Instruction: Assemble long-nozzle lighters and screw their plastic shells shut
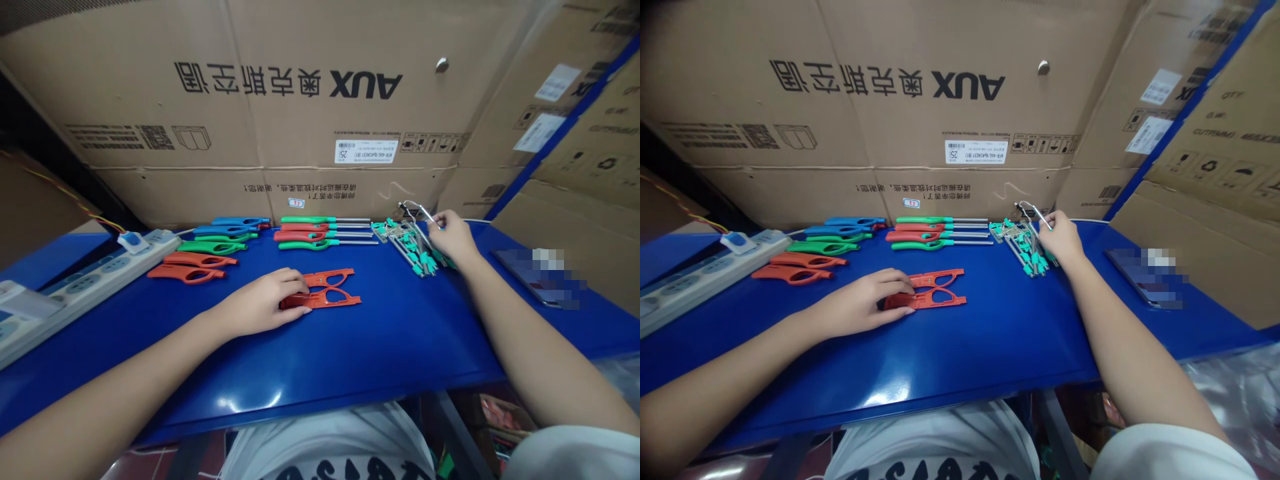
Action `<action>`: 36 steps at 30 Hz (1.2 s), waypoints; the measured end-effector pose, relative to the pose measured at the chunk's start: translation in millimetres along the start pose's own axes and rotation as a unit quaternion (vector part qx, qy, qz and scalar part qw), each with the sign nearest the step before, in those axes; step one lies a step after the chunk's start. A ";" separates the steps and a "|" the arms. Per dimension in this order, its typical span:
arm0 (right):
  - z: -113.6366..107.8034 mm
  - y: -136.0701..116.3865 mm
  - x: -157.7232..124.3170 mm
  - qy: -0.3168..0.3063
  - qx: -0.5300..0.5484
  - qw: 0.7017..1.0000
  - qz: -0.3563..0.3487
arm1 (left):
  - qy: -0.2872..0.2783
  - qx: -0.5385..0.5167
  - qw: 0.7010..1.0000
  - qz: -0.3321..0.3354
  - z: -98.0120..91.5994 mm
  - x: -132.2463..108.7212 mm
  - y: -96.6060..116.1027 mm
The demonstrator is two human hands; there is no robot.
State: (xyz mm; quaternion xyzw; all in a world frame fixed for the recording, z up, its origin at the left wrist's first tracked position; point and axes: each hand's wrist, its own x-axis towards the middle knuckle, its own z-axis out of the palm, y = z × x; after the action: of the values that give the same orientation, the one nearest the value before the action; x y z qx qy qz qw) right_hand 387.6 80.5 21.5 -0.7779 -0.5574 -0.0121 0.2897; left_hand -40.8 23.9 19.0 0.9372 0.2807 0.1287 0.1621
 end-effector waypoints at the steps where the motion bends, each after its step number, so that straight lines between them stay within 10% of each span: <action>1: -2.5 -3.0 -2.2 0.023 0.013 1.000 0.006 | 0.000 0.001 1.000 0.000 -0.3 -0.1 0.2; 36: -10.8 -17.4 -10.5 -0.092 -0.009 0.996 0.013 | 0.000 -0.002 1.000 -0.001 -4.3 0.0 5.2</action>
State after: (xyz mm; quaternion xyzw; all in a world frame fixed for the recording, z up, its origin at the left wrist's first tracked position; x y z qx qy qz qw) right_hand 371.7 70.1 34.5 -0.7854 -0.5716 0.0584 0.2304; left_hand -39.7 20.8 24.9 0.9368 0.2812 0.1286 0.1639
